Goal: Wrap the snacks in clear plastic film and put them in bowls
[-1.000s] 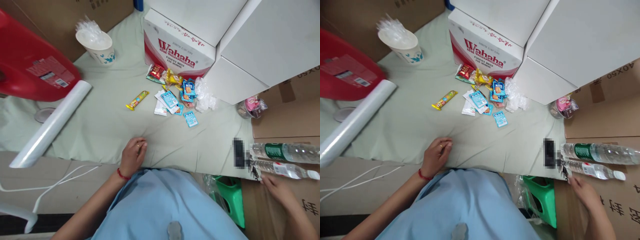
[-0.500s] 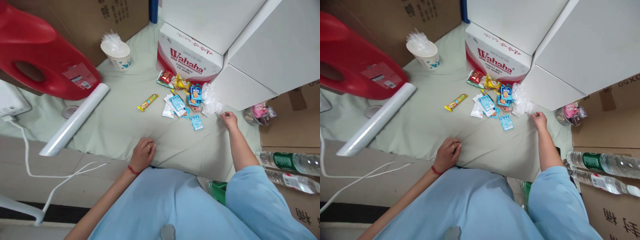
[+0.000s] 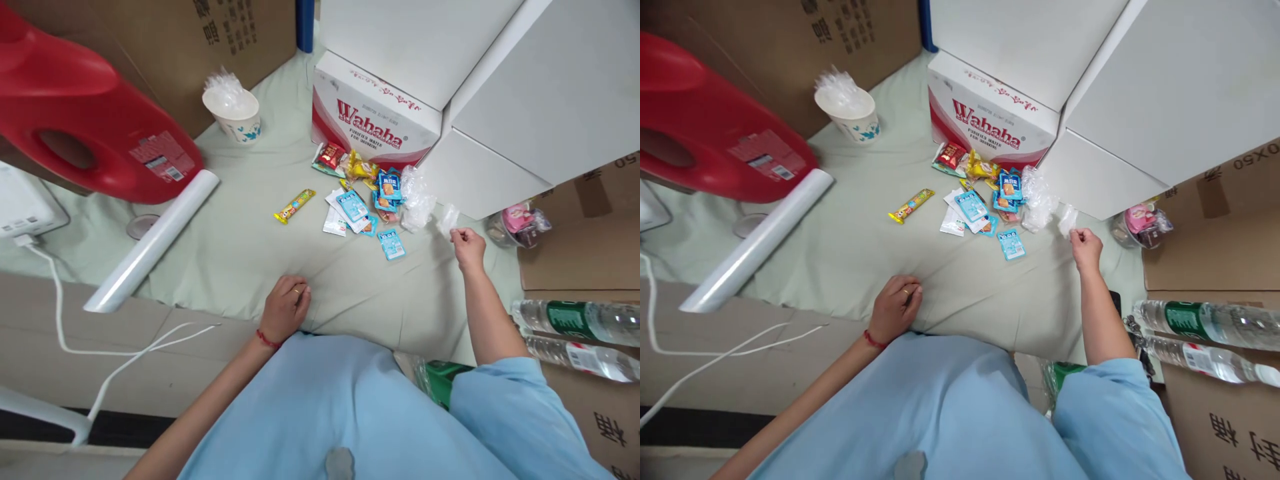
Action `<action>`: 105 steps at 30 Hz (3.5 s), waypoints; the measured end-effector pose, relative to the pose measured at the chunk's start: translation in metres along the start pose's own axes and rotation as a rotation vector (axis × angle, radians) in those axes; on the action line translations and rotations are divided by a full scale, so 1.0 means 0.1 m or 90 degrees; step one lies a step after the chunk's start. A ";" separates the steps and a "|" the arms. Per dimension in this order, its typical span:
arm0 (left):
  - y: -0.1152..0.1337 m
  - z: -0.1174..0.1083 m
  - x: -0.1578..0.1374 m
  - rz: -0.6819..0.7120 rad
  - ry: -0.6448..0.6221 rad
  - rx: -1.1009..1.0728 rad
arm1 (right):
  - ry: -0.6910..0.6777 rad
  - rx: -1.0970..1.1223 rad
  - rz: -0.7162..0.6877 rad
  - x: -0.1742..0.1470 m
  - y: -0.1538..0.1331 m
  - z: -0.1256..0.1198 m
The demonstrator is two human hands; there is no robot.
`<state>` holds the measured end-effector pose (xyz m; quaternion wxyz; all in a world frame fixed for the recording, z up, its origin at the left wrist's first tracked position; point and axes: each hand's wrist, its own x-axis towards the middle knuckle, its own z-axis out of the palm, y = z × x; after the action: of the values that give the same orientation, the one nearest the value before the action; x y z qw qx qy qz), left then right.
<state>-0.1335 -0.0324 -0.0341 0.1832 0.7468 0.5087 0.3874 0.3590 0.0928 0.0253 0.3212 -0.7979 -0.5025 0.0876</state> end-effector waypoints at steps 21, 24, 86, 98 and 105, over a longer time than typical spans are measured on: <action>0.93 0.61 0.66 -0.486 -0.174 -0.643 | -0.355 0.446 0.016 -1.79 -0.93 -0.08; 0.80 0.51 0.54 -0.569 -0.108 -0.677 | -0.269 0.492 0.117 -1.53 -0.68 -0.24; 0.34 -0.04 -0.15 -0.505 0.044 -0.738 | -0.600 0.645 0.173 -2.49 -1.30 0.57; 0.43 -0.04 -0.16 -0.392 0.046 -0.702 | -0.337 0.523 0.159 -2.47 -1.27 0.54; 0.53 0.00 -0.22 -0.142 0.004 -0.405 | -0.452 0.553 0.136 -2.67 -1.48 0.66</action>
<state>-0.1049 -0.0741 -0.0070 0.4468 0.5906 0.4416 0.5065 0.0901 -0.0661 0.0137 0.4203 -0.5607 -0.4140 0.5811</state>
